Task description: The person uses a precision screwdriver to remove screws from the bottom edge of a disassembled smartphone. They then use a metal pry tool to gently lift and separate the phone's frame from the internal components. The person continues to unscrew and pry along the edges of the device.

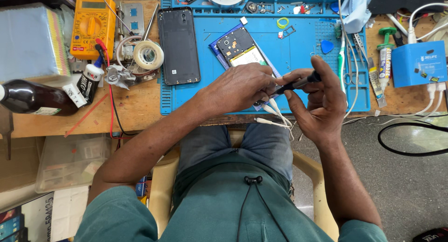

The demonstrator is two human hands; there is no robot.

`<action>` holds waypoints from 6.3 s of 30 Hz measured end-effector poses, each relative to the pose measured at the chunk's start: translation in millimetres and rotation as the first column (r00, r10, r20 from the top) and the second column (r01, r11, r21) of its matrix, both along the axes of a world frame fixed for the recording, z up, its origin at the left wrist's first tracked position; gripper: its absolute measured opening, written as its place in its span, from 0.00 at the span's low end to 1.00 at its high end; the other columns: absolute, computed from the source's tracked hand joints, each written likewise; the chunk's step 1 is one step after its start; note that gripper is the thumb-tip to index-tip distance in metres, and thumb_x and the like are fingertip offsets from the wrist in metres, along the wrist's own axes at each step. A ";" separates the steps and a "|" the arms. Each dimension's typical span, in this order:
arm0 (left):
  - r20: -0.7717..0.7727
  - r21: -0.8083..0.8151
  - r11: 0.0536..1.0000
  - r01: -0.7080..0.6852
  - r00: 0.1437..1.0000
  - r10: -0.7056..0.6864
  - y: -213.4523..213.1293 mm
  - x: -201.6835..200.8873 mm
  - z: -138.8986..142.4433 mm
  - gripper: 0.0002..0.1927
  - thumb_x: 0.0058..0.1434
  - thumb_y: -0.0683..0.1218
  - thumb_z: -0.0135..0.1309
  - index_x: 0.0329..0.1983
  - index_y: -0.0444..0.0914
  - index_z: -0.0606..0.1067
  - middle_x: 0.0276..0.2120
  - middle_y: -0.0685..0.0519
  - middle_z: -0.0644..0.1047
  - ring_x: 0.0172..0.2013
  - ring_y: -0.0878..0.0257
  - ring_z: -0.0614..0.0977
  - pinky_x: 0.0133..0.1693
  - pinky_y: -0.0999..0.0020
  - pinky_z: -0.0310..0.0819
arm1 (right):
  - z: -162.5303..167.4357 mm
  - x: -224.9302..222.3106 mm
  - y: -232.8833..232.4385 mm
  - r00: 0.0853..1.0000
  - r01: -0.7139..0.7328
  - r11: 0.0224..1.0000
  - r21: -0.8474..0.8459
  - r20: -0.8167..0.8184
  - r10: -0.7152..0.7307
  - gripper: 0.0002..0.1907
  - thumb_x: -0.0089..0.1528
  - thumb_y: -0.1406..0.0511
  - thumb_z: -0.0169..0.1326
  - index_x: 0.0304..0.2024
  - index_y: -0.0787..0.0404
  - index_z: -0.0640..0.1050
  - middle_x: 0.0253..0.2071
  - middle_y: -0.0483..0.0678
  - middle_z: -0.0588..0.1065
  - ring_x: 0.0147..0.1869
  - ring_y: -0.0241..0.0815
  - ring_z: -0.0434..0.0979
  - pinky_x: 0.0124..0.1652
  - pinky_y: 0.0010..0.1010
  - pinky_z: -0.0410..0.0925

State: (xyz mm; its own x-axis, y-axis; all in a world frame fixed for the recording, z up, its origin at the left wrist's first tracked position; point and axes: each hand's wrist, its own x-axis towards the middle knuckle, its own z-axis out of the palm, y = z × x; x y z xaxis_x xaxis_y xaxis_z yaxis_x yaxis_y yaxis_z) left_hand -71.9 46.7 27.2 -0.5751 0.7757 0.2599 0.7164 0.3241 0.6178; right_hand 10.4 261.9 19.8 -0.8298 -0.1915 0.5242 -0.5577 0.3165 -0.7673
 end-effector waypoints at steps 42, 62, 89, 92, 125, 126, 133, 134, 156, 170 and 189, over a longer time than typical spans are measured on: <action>-0.102 -0.010 0.995 -0.097 0.990 0.096 -24.4 -3.1 -11.1 0.15 0.54 0.45 0.67 0.46 0.51 0.85 0.57 0.55 0.76 0.62 0.55 0.72 0.59 0.49 0.66 | -2.2 3.9 -21.0 0.996 -0.013 0.999 0.050 -0.083 0.017 0.32 0.69 0.78 0.61 0.72 0.63 0.64 0.57 0.62 0.77 0.60 0.48 0.83 0.55 0.32 0.79; -0.124 -0.038 0.990 -0.133 0.984 0.128 -21.1 -4.2 -16.7 0.13 0.56 0.44 0.65 0.44 0.49 0.85 0.57 0.56 0.76 0.62 0.57 0.73 0.58 0.52 0.69 | 18.8 4.4 -27.4 0.984 0.096 0.923 0.374 -0.175 -0.031 0.29 0.62 0.69 0.70 0.64 0.59 0.74 0.51 0.51 0.81 0.55 0.44 0.85 0.50 0.31 0.78; 0.521 0.473 0.870 -0.142 0.841 -0.146 -29.3 18.3 -12.3 0.45 0.61 0.37 0.66 0.79 0.45 0.59 0.41 0.52 0.84 0.44 0.62 0.88 0.52 0.62 0.86 | 49.5 -6.6 -29.9 0.990 0.084 0.881 0.466 -0.143 -0.019 0.33 0.59 0.66 0.71 0.66 0.55 0.74 0.54 0.50 0.79 0.57 0.48 0.79 0.54 0.41 0.71; 0.449 0.446 0.884 -0.137 0.889 -0.089 -26.7 19.0 -11.1 0.48 0.55 0.38 0.71 0.76 0.45 0.60 0.37 0.53 0.82 0.43 0.63 0.87 0.50 0.62 0.86 | 48.3 -5.7 -32.2 0.994 0.066 0.891 0.449 -0.104 -0.022 0.33 0.60 0.68 0.70 0.67 0.54 0.74 0.54 0.48 0.80 0.58 0.47 0.79 0.55 0.39 0.72; 0.459 0.394 0.915 -0.084 0.881 -0.116 -24.0 10.4 -7.7 0.33 0.57 0.39 0.70 0.64 0.37 0.68 0.35 0.54 0.84 0.38 0.68 0.87 0.41 0.68 0.83 | 28.5 -7.0 -24.6 0.996 -0.022 0.964 0.264 -0.073 0.042 0.33 0.61 0.74 0.69 0.67 0.61 0.72 0.56 0.52 0.78 0.58 0.43 0.81 0.55 0.30 0.75; 0.471 0.357 0.925 -0.130 0.880 -0.058 -22.5 11.4 -6.5 0.33 0.53 0.40 0.72 0.60 0.37 0.71 0.32 0.54 0.84 0.34 0.68 0.86 0.36 0.68 0.82 | 27.6 -7.3 -24.9 0.996 -0.042 0.973 0.226 -0.067 0.058 0.32 0.62 0.75 0.69 0.66 0.61 0.72 0.56 0.52 0.78 0.56 0.41 0.81 0.53 0.27 0.75; 0.237 0.344 0.938 -0.053 0.971 -0.032 -36.5 4.0 -2.3 0.21 0.55 0.41 0.70 0.51 0.37 0.75 0.41 0.53 0.81 0.39 0.62 0.85 0.40 0.65 0.82 | 14.1 -5.1 -25.0 0.999 -0.050 0.989 0.141 -0.008 0.052 0.37 0.66 0.78 0.64 0.73 0.61 0.64 0.55 0.54 0.78 0.57 0.42 0.81 0.54 0.29 0.76; 0.170 0.305 0.951 -0.048 0.985 -0.005 -41.1 4.5 -2.7 0.17 0.57 0.40 0.68 0.48 0.38 0.77 0.41 0.53 0.80 0.40 0.62 0.85 0.40 0.64 0.81 | 12.6 -4.3 -23.8 0.997 -0.067 0.993 0.098 0.043 0.064 0.37 0.66 0.79 0.62 0.74 0.61 0.63 0.55 0.55 0.78 0.57 0.42 0.80 0.54 0.30 0.75; -0.214 0.155 0.988 -0.022 0.975 0.056 38.3 -51.1 1.1 0.02 0.58 0.41 0.59 0.33 0.39 0.77 0.36 0.49 0.75 0.41 0.49 0.80 0.39 0.53 0.75 | 28.1 -28.2 45.1 0.928 0.353 0.933 0.075 0.102 -0.359 0.37 0.67 0.77 0.61 0.75 0.62 0.62 0.47 0.54 0.80 0.50 0.38 0.82 0.52 0.29 0.77; -0.185 0.011 1.000 -0.029 0.982 0.031 30.9 -66.1 4.6 0.10 0.58 0.39 0.59 0.43 0.39 0.78 0.40 0.49 0.77 0.46 0.49 0.79 0.46 0.53 0.75 | 25.1 -35.9 71.8 0.831 0.544 0.715 0.439 -0.168 -0.530 0.15 0.65 0.70 0.61 0.55 0.62 0.80 0.47 0.56 0.80 0.47 0.49 0.82 0.45 0.38 0.74; -0.229 0.108 0.992 0.057 0.973 -0.031 -25.2 -52.3 -26.7 0.20 0.57 0.49 0.68 0.54 0.45 0.81 0.54 0.55 0.80 0.61 0.54 0.76 0.62 0.52 0.68 | 25.5 -67.1 156.8 0.761 0.346 0.322 0.881 -0.063 -0.646 0.18 0.63 0.66 0.64 0.56 0.59 0.82 0.40 0.57 0.82 0.40 0.56 0.83 0.43 0.46 0.73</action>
State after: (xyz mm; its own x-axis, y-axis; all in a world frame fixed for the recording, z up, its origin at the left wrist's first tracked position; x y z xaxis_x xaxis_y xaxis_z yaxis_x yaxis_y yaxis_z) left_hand -124.2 21.6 0.5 -0.4572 0.7569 0.4671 0.8538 0.2265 0.4688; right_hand -56.7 418.7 45.3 -0.9853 0.1116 0.1291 0.1064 0.9932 -0.0461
